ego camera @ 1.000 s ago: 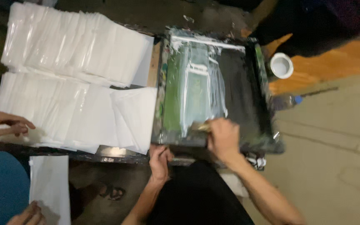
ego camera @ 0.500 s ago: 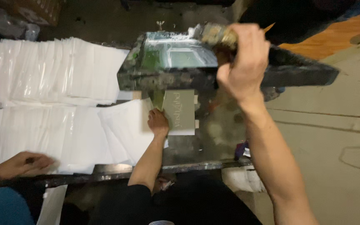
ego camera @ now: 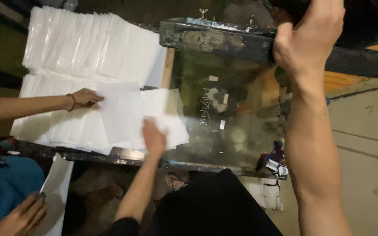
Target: The person performs screen printing by placing a sheet of paper under a screen and using a squeegee to pull ink across the mesh. Another person assists by removing the printed paper and placing a new sheet for the next print.
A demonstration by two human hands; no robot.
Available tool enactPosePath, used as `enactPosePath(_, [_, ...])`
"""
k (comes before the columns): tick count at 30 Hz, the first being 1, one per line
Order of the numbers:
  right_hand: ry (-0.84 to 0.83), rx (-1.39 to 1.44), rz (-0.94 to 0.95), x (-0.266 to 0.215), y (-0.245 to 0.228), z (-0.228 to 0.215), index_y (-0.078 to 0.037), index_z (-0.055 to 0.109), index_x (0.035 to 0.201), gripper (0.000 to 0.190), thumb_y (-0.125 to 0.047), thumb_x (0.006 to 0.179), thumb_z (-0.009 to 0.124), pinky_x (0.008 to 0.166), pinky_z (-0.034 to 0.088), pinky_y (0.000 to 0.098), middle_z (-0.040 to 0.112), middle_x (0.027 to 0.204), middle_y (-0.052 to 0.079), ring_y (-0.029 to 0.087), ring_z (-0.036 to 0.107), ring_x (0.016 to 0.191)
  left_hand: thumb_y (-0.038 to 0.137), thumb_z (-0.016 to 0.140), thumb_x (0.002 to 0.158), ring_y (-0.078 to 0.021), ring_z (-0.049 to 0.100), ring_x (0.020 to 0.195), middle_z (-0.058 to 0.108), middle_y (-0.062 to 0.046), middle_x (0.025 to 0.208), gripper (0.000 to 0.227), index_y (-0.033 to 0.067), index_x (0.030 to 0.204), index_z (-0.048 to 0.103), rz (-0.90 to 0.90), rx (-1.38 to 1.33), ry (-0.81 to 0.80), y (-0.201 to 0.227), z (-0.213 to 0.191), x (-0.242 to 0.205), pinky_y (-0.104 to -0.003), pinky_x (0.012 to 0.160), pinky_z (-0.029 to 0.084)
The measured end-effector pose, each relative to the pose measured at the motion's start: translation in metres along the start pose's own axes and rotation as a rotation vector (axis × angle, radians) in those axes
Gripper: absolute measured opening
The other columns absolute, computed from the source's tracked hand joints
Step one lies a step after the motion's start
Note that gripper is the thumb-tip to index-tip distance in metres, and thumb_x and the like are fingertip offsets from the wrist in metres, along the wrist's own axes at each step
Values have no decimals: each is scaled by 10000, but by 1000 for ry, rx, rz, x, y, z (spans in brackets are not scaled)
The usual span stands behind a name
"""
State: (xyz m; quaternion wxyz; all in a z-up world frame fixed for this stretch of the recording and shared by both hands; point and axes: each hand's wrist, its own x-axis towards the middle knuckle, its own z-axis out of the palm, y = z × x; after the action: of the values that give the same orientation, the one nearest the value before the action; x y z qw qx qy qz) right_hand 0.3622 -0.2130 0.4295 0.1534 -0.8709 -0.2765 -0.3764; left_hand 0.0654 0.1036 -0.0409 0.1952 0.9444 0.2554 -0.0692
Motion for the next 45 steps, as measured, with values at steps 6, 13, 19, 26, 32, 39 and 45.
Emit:
enactPosePath(6, [4, -26, 45, 0, -15, -4, 7, 573, 1028, 352, -123, 795, 803, 773, 438, 545, 645, 1017, 225, 461, 575, 893, 732, 273, 1078, -363, 55, 1695, 109, -143, 1843, 903, 145, 1759, 192, 772, 179, -197, 118, 24, -10, -575, 1354, 40])
enactPosePath(13, [-4, -25, 121, 7, -29, -13, -9, 566, 987, 324, -174, 846, 806, 727, 409, 542, 617, 966, 228, 476, 566, 858, 646, 447, 1058, -459, 158, 1671, 217, -208, 1812, 863, 100, 1713, 312, 824, 165, -178, 169, 27, 33, -651, 1327, 159])
enactPosePath(19, [3, 22, 108, 8, -33, -13, -12, 596, 1014, 312, -179, 928, 845, 755, 441, 515, 646, 976, 205, 451, 590, 871, 645, 409, 1072, -404, 138, 1684, 205, -150, 1828, 828, 154, 1728, 299, 746, 163, -188, 174, 24, 36, -634, 1337, 129])
enactPosePath(26, [19, 22, 95, 10, -34, -13, -4, 561, 1012, 300, -110, 867, 801, 720, 417, 518, 604, 963, 205, 453, 552, 837, 675, 409, 1043, -422, 83, 1693, 164, -193, 1831, 870, 151, 1729, 306, 697, 118, -239, 182, 18, 34, -653, 1329, 75])
enactPosePath(32, [42, 93, 116, -5, -39, -15, 28, 505, 1086, 380, -46, 761, 688, 803, 444, 545, 568, 989, 235, 471, 539, 901, 592, 487, 1068, -426, 236, 1652, 269, -226, 1788, 830, 107, 1720, 320, 669, -239, -176, 186, -35, 23, -671, 1300, 187])
enactPosePath(39, [-92, 232, 0, -199, -89, 3, -39, 707, 1283, 584, -58, 701, 758, 972, 517, 549, 707, 1118, 179, 420, 691, 1082, 145, 713, 971, -261, 711, 958, 519, -4, 935, 350, 61, 1272, 554, 188, -1587, 38, 109, -120, -108, -481, 961, 605])
enactPosePath(45, [-1138, 161, 431, -254, -103, 75, -152, 580, 1356, 557, -202, 873, 853, 1046, 457, 748, 712, 1316, 158, 421, 659, 1319, 383, 680, 851, -265, 706, 698, 510, 33, 873, 218, 218, 900, 546, -748, -1850, -392, 29, 38, -118, -382, 654, 540])
